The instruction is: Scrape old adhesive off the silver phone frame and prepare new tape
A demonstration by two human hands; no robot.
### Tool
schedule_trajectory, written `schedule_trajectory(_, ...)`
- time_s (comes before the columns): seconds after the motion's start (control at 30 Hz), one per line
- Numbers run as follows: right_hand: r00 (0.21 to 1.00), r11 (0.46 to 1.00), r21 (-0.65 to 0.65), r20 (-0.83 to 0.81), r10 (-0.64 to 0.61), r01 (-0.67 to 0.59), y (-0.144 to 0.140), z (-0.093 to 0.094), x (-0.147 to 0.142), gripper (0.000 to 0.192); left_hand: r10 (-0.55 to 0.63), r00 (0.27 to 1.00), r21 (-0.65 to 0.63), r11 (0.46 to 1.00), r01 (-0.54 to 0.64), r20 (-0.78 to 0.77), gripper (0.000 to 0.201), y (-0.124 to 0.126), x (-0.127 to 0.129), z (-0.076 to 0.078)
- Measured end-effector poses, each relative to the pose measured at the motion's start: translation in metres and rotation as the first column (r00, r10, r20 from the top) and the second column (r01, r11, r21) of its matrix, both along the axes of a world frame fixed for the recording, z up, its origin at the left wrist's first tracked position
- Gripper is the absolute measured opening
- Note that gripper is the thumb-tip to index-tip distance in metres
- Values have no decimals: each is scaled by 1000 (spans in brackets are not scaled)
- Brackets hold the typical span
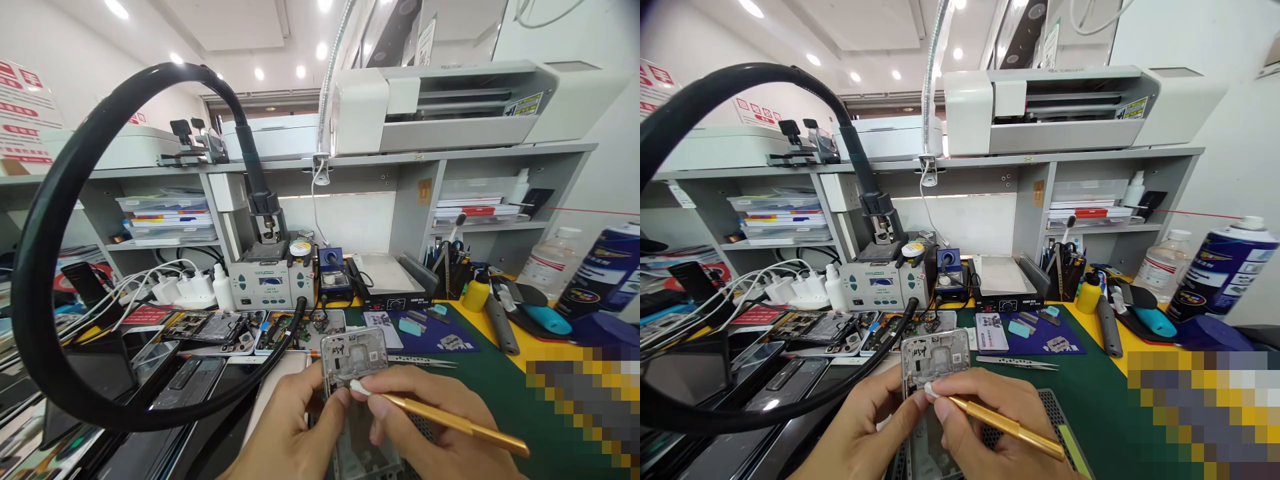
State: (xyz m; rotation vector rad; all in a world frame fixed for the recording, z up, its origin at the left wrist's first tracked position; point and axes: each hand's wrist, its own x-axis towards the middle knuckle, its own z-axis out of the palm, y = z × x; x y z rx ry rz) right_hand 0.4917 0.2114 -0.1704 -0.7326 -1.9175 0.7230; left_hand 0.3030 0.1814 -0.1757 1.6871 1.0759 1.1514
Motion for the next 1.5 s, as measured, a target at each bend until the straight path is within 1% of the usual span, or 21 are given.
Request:
schedule_trajectory(0.17,999,997,63,-13,-43,44,-2,2,0,16,11,1000,-5,1000,-11,-25,37,-1,-1,-1)
schedule_trajectory(0.3,999,996,88,4,-33,32,-2,1,1,16,-26,1000,36,999,26,-3,36,0,1,3)
schedule_trajectory(0.4,999,995,97,0,-35,35,-3,1,2,17,-34,999,44,998,34,14,35,2,2,4)
schedule_trajectory(0.57,1000,995,97,2,-25,24,-3,3,2,16,-27,999,19,999,27,33,35,1,1,-3)
schedule_trajectory(0.67,999,993,115,-21,-33,35,-2,2,1,16,1,999,12,1000,-1,33,35,0,1,-7)
schedule_trajectory(0.77,998,991,134,-50,-25,31,0,-1,0,18,9,1000,11,1000,-9,23,34,0,1,-6)
schedule_trajectory(0.93,998,993,119,-60,-6,13,1,-4,-1,16,-75,997,23,997,74,28,30,2,2,6)
schedule_trajectory(1.0,997,993,118,-75,-7,16,0,-4,-1,15,-86,996,13,996,86,28,28,2,2,8)
schedule_trajectory(1.17,999,998,66,-42,-6,8,-1,1,-2,14,-36,998,-24,999,38,43,33,1,2,3)
schedule_trajectory(1.27,998,998,58,-55,-14,17,-1,2,-3,15,-61,997,1,998,61,47,33,1,1,1)
schedule_trajectory(1.33,998,998,54,-54,-17,20,0,1,-3,15,-65,997,5,998,65,27,31,2,0,1)
schedule_trajectory(1.43,998,999,42,-55,-12,14,-1,-2,-2,14,-31,999,-1,1000,31,-23,33,3,-1,0)
schedule_trajectory(1.5,998,999,27,-59,-32,34,-1,-4,-1,14,-16,999,10,1000,16,-29,34,3,-1,-2)
